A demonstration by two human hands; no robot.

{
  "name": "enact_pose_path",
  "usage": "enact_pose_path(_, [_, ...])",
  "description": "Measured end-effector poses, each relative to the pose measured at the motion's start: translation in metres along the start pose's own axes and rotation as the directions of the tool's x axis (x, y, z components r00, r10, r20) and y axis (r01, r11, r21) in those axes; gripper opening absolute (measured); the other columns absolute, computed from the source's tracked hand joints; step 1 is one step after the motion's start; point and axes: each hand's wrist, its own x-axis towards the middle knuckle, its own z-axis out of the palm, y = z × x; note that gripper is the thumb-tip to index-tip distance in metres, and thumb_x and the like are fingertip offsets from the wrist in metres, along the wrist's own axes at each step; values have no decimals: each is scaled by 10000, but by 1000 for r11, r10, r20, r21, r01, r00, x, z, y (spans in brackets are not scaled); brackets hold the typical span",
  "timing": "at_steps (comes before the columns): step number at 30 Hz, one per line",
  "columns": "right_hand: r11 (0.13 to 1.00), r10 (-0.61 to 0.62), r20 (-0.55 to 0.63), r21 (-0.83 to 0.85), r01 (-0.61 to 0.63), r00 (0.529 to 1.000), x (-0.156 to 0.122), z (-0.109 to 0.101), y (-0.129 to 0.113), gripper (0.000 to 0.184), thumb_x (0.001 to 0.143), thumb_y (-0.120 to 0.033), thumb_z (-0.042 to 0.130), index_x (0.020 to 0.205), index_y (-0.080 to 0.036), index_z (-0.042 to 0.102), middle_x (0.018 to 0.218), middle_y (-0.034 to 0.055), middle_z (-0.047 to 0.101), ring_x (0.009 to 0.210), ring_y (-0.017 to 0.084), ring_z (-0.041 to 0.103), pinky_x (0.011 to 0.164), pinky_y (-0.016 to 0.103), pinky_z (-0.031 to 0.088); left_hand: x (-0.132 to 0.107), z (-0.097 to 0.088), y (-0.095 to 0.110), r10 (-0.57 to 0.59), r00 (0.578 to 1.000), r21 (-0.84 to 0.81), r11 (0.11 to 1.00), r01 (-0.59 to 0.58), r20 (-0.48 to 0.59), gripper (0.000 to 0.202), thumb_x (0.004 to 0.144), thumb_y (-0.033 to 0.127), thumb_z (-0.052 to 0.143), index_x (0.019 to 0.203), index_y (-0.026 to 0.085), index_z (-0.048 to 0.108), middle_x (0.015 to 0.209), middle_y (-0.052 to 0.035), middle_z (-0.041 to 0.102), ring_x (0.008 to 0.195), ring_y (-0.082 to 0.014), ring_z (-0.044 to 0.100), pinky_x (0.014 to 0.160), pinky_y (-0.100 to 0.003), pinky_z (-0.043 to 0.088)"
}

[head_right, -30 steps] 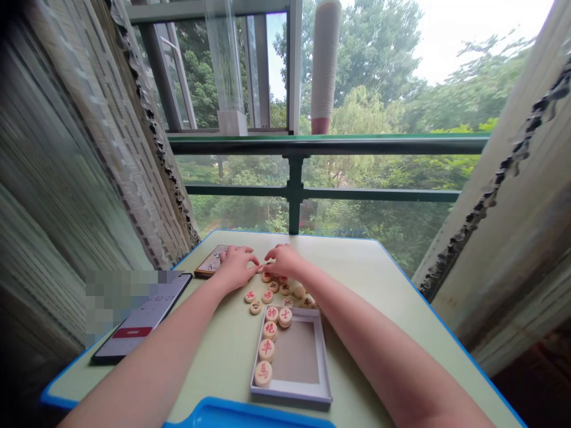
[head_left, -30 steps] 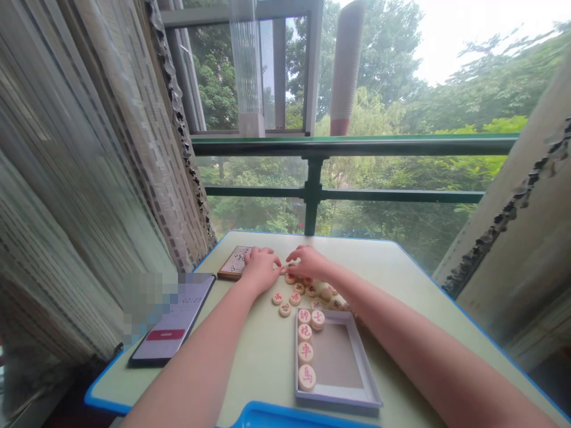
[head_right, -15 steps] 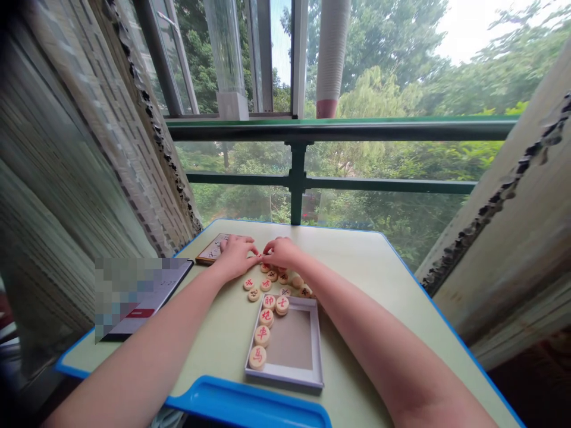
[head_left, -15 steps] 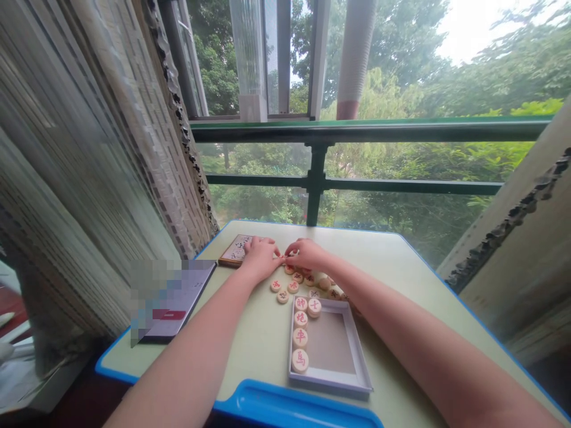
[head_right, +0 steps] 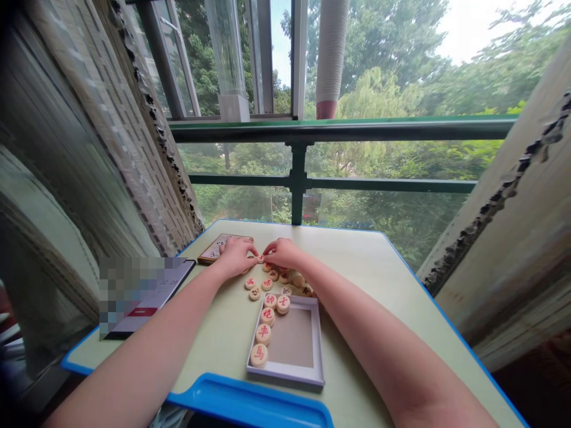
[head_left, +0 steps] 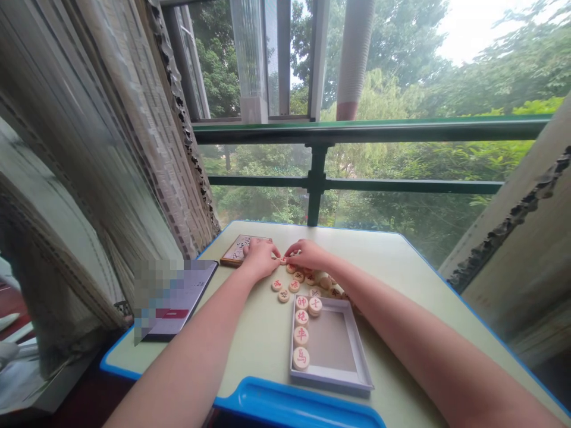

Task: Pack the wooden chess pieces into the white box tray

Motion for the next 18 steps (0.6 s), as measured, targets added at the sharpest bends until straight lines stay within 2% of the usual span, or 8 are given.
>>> enact_pose_path(6, [995, 57, 49, 74, -60, 997, -2, -2, 0, 255, 728, -326, 595, 928, -227, 718, 882, 43, 674, 624, 125, 574, 584, 214, 442, 0, 4, -1, 67, 997, 7, 998, -67, 37, 279, 719, 435, 574, 934, 303, 694, 1274, -25, 522, 1174, -345, 354, 925, -459, 307])
enact_pose_path(11, [999, 20, -5, 32, -19, 1000, -2, 0, 1, 231, 719, -290, 607, 906, -229, 727, 928, 55, 662, 751, 160, 596, 684, 226, 456, -1, 6, 1, 103, 994, 34, 994, -104, 26, 285, 751, 424, 549, 956, 273, 676, 1266, -46, 526, 1152, -347, 365, 897, -466, 316])
enact_pose_path(14, [1000, -2, -27, -2, 2, 1000, -1, 1, 2, 228, 728, -277, 600, 907, -220, 728, 928, 70, 654, 798, 175, 592, 753, 248, 452, -1, 8, 2, 110, 994, 35, 993, -111, 10, 272, 776, 440, 526, 905, 262, 686, 1229, -54, 550, 1128, -336, 381, 883, -459, 312])
enact_pose_path(18, [1000, 6, 4, 26, -6, 1000, -2, 0, 2, 230, 737, -277, 593, 913, -209, 724, 966, 79, 644, 792, 172, 588, 728, 243, 454, -1, 7, 2, 99, 995, 19, 995, -99, -11, 321, 777, 501, 512, 851, 240, 686, 1158, -65, 589, 1110, -325, 396, 879, -451, 305])
